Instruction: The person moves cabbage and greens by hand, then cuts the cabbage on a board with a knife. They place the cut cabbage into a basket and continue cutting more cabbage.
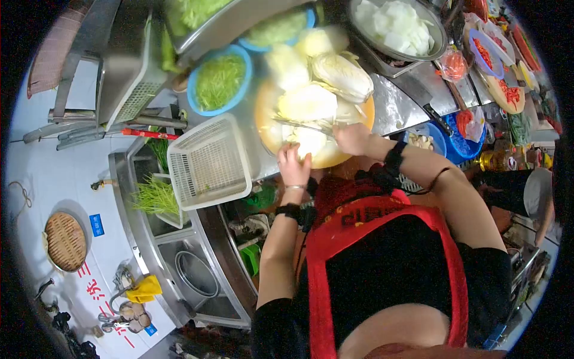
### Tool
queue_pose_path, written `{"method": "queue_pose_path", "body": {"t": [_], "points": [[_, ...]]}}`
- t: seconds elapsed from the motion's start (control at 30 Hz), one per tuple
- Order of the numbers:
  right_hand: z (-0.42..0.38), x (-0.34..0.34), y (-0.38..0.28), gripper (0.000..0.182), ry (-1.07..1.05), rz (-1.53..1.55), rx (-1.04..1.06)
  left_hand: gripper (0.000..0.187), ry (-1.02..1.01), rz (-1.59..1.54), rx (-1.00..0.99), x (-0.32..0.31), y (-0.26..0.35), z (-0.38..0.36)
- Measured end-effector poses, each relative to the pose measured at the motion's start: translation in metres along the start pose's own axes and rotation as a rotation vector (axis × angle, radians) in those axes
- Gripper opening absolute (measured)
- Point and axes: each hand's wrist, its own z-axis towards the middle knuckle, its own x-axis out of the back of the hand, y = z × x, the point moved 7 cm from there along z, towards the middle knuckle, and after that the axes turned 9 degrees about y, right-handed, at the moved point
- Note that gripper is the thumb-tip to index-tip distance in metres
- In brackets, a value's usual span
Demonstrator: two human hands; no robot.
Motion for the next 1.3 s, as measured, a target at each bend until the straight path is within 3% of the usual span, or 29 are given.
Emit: {"method": "queue_pose_path", "body": {"t": [0.13, 0.17, 0.2, 0.37, 0.5, 0.53, 0.57, 0.7, 0.87, 1.0, 1.2, 1.27, 1.3], "points": [[0.006, 0.006, 0.009, 0.021, 0.029, -0.015, -0.01, 0.046, 0.01, 0.03, -0.034, -0.003, -0.002, 0.004], [0.005, 0.019, 0.006, 0.022, 0.16, 0.016, 0.076, 0.046, 0.026, 0.03, -0.038, -0.002, -0.002, 0.004], [0.004, 0.023, 0.007, 0.022, 0.164, 0.015, 0.082, 0.046, 0.044, 0.027, -0.036, -0.003, -0.002, 0.005], [-0.022, 0.077, -0.009, 0.021, 0.002, -0.086, 0.05, 0.047, 0.126, 0.001, -0.061, -0.001, 0.0, 0.002], [-0.001, 0.014, 0.003, 0.023, -0.085, -0.09, -0.013, 0.044, 0.096, -0.011, -0.048, -0.002, 0.002, 0.001], [0.006, 0.0, -0.001, 0.025, -0.008, -0.087, 0.026, 0.044, 0.075, 0.007, -0.035, -0.001, 0.001, 0.0], [0.014, 0.0, -0.003, 0.027, 0.08, -0.088, 0.068, 0.043, 0.064, 0.026, -0.032, -0.003, 0.001, 0.005], [0.017, 0.005, 0.005, 0.028, 0.109, 0.041, 0.099, 0.042, 0.089, 0.017, -0.011, -0.005, -0.002, 0.005], [-0.001, 0.067, -0.008, 0.023, -0.012, -0.059, 0.013, 0.046, 0.162, -0.061, 0.085, -0.005, -0.012, 0.006], [0.002, 0.035, -0.003, 0.023, -0.16, -0.06, 0.01, 0.047, 0.18, -0.031, 0.013, -0.006, -0.01, 0.005], [0.018, 0.011, -0.009, 0.021, -0.003, -0.105, -0.008, 0.042, 0.132, 0.022, -0.014, -0.005, -0.008, 0.008], [0.014, 0.033, -0.02, 0.024, 0.177, -0.012, 0.192, 0.04, 0.14, 0.059, -0.056, 0.008, 0.001, 0.01], [0.01, 0.038, -0.018, 0.024, 0.179, -0.015, 0.194, 0.039, 0.142, 0.101, -0.085, 0.013, 0.004, 0.009]]}}
